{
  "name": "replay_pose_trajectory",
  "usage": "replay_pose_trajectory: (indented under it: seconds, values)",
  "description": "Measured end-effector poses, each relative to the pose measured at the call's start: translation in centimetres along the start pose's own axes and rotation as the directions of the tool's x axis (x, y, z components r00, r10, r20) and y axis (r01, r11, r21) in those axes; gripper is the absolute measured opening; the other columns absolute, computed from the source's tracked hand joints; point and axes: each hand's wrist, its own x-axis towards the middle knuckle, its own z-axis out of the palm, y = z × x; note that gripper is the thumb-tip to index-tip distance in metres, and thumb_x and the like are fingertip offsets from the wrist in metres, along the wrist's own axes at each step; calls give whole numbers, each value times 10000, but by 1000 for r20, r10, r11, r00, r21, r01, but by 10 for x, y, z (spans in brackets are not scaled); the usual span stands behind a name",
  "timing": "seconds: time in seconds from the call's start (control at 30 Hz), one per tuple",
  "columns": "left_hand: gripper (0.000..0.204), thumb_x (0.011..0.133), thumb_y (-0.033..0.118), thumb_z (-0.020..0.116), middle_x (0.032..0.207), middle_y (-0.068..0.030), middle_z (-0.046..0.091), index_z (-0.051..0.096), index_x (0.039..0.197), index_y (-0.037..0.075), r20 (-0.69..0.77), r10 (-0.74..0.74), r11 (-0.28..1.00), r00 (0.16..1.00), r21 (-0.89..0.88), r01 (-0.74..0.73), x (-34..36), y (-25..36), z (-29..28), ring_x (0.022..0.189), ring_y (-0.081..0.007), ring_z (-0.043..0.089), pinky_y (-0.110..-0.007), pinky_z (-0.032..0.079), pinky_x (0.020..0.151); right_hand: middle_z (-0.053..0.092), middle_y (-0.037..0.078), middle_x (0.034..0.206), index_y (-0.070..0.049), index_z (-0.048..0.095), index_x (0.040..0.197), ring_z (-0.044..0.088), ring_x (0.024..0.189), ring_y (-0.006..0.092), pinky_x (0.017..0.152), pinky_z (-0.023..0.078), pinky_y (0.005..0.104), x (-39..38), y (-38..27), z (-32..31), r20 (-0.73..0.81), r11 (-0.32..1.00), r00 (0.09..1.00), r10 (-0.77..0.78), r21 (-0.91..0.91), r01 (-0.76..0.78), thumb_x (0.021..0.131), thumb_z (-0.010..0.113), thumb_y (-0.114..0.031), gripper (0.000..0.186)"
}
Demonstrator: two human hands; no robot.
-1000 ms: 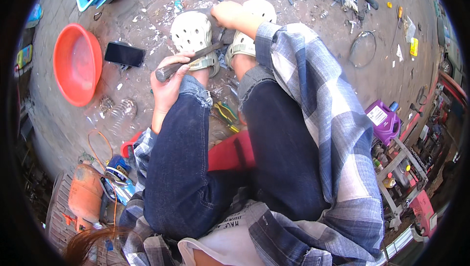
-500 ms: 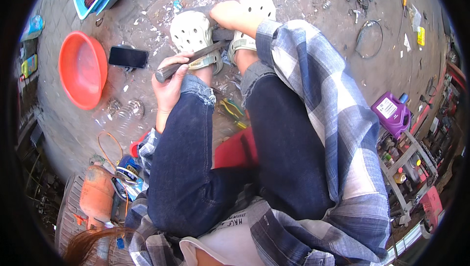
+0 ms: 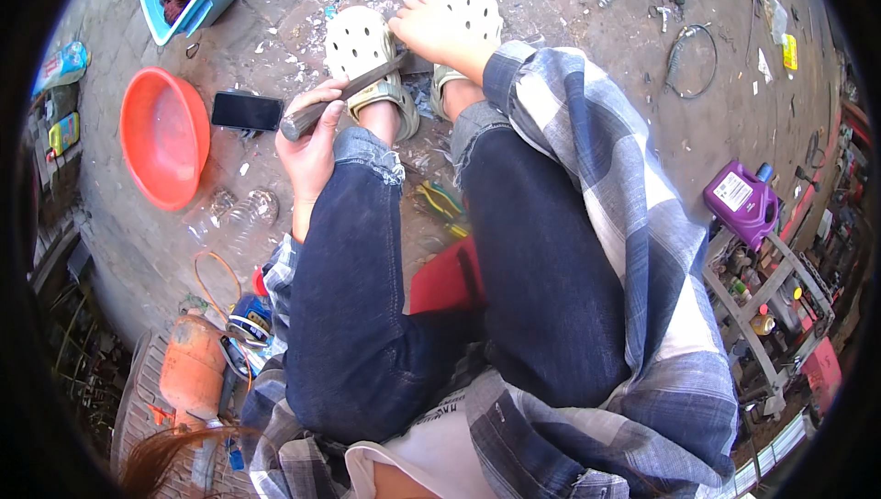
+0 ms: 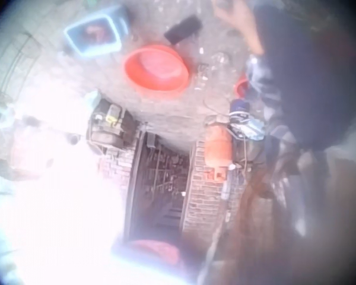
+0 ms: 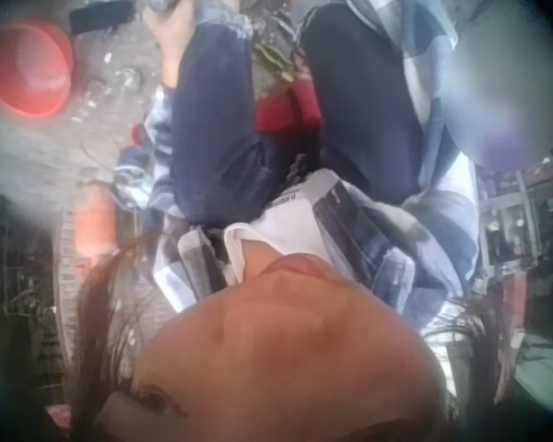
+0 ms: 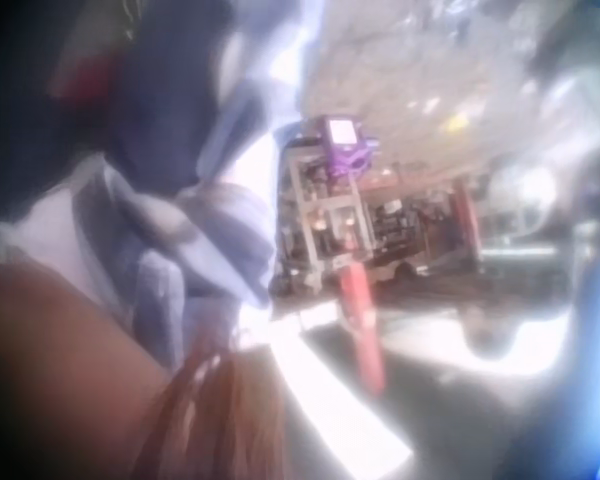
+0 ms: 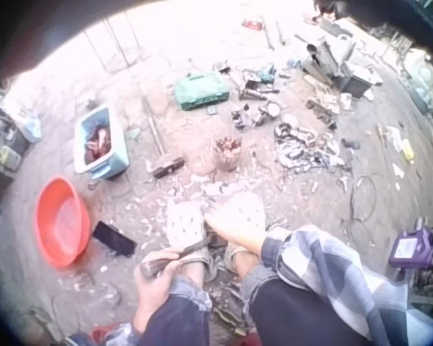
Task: The person sits in a cluttered workshop and uses a hammer and chisel to shape a small metal piece. They repeatedly position the chisel and strike it with the hammer, occasionally inspecting the work.
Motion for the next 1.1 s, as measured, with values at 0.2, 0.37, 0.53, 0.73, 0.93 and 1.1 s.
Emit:
replay_pose_trajectory:
  seconds: [0.2, 0.37, 0.53, 0.73, 0.93, 1.1]
  values:
    - [108, 861, -18, 613, 1039, -115, 655, 624, 968, -12, -112, 42, 998, 993, -43, -47, 6, 1, 3, 978, -166, 602, -285, 464, 882, 626, 111, 941, -55, 614, 899, 568, 948, 303, 849, 438, 400, -49, 18, -52, -293, 903, 861, 417, 242, -355, 773, 681, -203, 206]
    - [92, 852, 7, 641, 965, -74, 676, 642, 944, 2, -138, 59, 998, 989, 45, -53, 19, 7, 19, 884, -112, 612, -242, 482, 792, 643, 148, 961, -44, 628, 960, 572, 959, 327, 858, 438, 400, -178, 60, -9, -193, 588, 556, 809, 284, -757, 773, 684, -278, 305]
    - [83, 825, 26, 670, 851, -59, 688, 665, 906, 11, -58, 132, 949, 990, 297, -109, 28, 14, 28, 795, -91, 619, -241, 487, 729, 649, 168, 967, 16, 585, 998, 600, 949, 329, 830, 462, 411, -265, 42, 37, 68, 279, 312, 948, 299, -912, 775, 702, -372, 462]
    - [82, 834, 33, 662, 853, -47, 686, 665, 914, 14, -56, 121, 951, 991, 292, -100, 36, 16, 33, 793, -84, 612, -237, 483, 718, 629, 185, 870, 19, 581, 892, 610, 848, 330, 743, 473, 400, -271, 22, 55, 305, 196, 386, 871, 504, -841, 768, 700, -381, 436]
    - [87, 870, 21, 617, 957, -65, 675, 630, 952, -3, -141, 101, 987, 985, 142, -81, 36, 4, 23, 904, -112, 611, -252, 467, 826, 617, 208, 890, 12, 576, 866, 601, 835, 350, 734, 467, 415, -255, 17, 43, 266, 429, 491, 830, 261, -865, 759, 698, -354, 400]
    - [106, 882, 51, 614, 984, -74, 665, 614, 975, 0, -155, 38, 995, 987, 97, -23, 41, 0, 17, 931, -130, 605, -267, 469, 835, 651, 118, 853, 19, 587, 876, 635, 820, 255, 742, 485, 394, -243, 28, 70, 489, -63, 596, 637, 803, -593, 801, 681, -324, 363]
